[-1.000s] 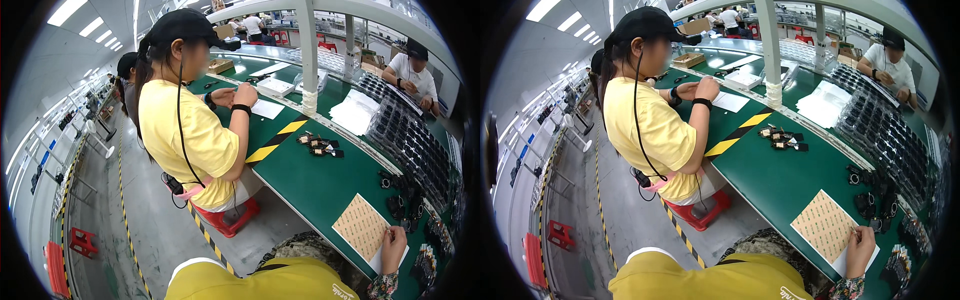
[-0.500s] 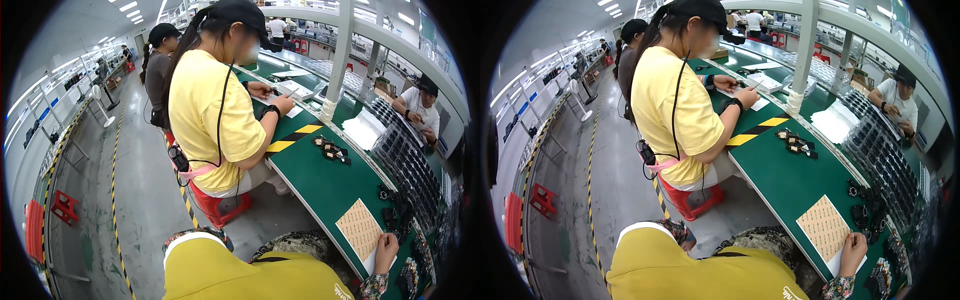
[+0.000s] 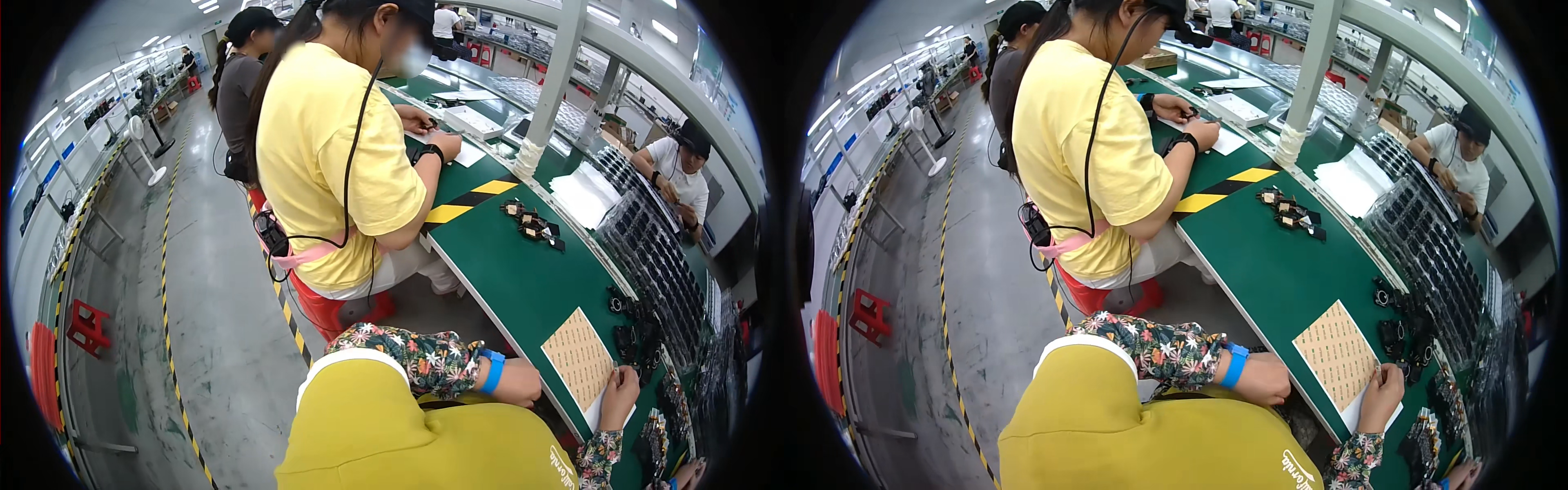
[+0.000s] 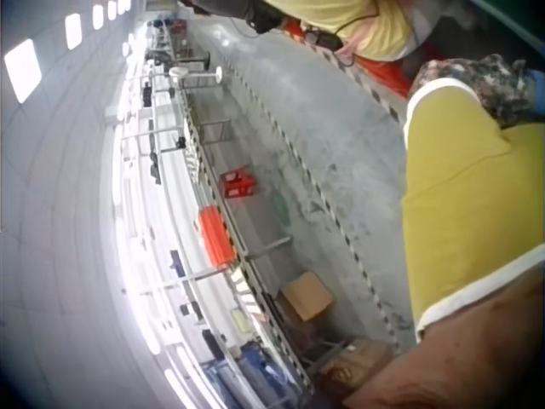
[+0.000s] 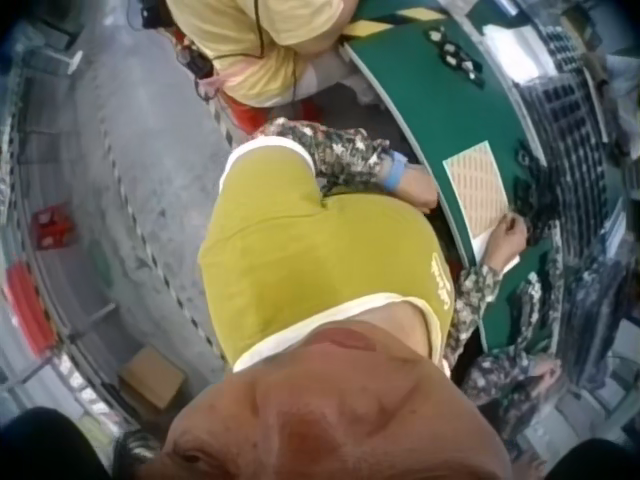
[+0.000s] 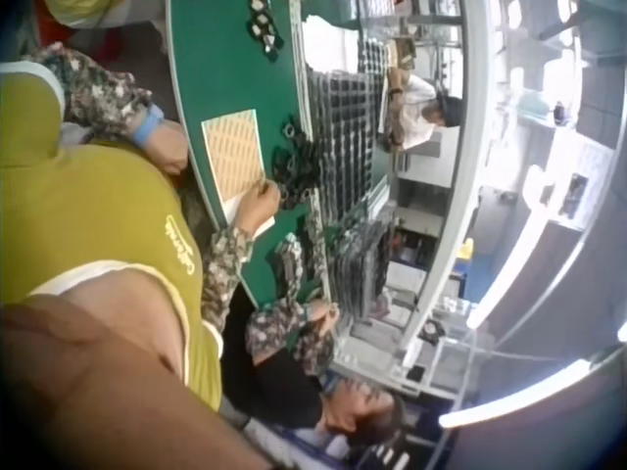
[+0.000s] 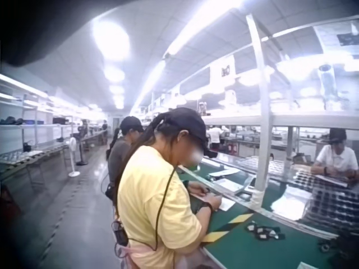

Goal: Assembling small electronic components on a production line.

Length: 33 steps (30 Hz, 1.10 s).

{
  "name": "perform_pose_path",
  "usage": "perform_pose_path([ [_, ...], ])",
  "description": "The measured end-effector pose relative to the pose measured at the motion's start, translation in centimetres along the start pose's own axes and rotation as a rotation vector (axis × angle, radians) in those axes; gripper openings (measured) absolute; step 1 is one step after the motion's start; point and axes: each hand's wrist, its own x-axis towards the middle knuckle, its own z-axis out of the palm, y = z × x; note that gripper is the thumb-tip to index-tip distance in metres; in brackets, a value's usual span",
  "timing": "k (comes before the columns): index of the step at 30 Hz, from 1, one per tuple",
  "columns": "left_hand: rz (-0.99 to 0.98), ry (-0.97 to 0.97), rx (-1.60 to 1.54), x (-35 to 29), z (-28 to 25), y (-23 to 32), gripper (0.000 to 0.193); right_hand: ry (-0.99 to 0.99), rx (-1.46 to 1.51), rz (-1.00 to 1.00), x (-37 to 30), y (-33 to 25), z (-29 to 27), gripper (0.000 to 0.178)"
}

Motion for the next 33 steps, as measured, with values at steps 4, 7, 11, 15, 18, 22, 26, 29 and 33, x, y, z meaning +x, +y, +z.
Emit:
perform_pose_path([
  [4, 0.201, -0.057, -0.176, 3.5, -2.2, 2.3, 0.028, -0.004, -0.015, -0.017, 0.1, -0.1, 0.2, 0.008],
  [7, 0.239, 0.080, -0.264, 6.6, -3.9, 2.4, 0.031, -0.006, -0.036, 0.010, 0.1, 0.2, -0.2, 0.010],
  [11, 0.303, 0.118, -0.193, 11.2, -5.3, 2.4, 0.021, 0.013, -0.024, 0.063, 0.0, 0.2, -0.8, 0.016],
  [15, 0.379, 0.076, -0.077, 13.7, -4.9, 1.2, 0.014, -0.032, 0.055, 0.076, 0.7, 0.0, -0.8, 0.018],
  [18, 0.436, -0.023, -0.023, 14.6, -5.1, 0.1, 0.019, -0.027, -0.044, 0.130, 0.6, 0.4, -1.0, 0.016],
  [22, 0.502, -0.028, -0.121, 15.7, -4.7, -0.3, 0.022, -0.075, -0.016, 0.140, 0.5, 0.4, -1.6, 0.016],
  [26, 0.374, 0.158, 0.033, 16.4, -5.9, -3.1, 0.017, -0.065, 0.035, 0.146, 0.7, 0.2, -1.3, 0.018],
  [29, 0.165, 0.453, 0.106, 18.0, -7.6, -7.2, 0.016, -0.102, 0.044, 0.138, 1.5, -0.4, -0.8, 0.019],
  [33, -0.013, 0.640, 0.279, 21.3, -6.9, -12.2, 0.008, -0.097, 0.069, 0.169, 1.1, -1.5, -1.1, 0.018],
])
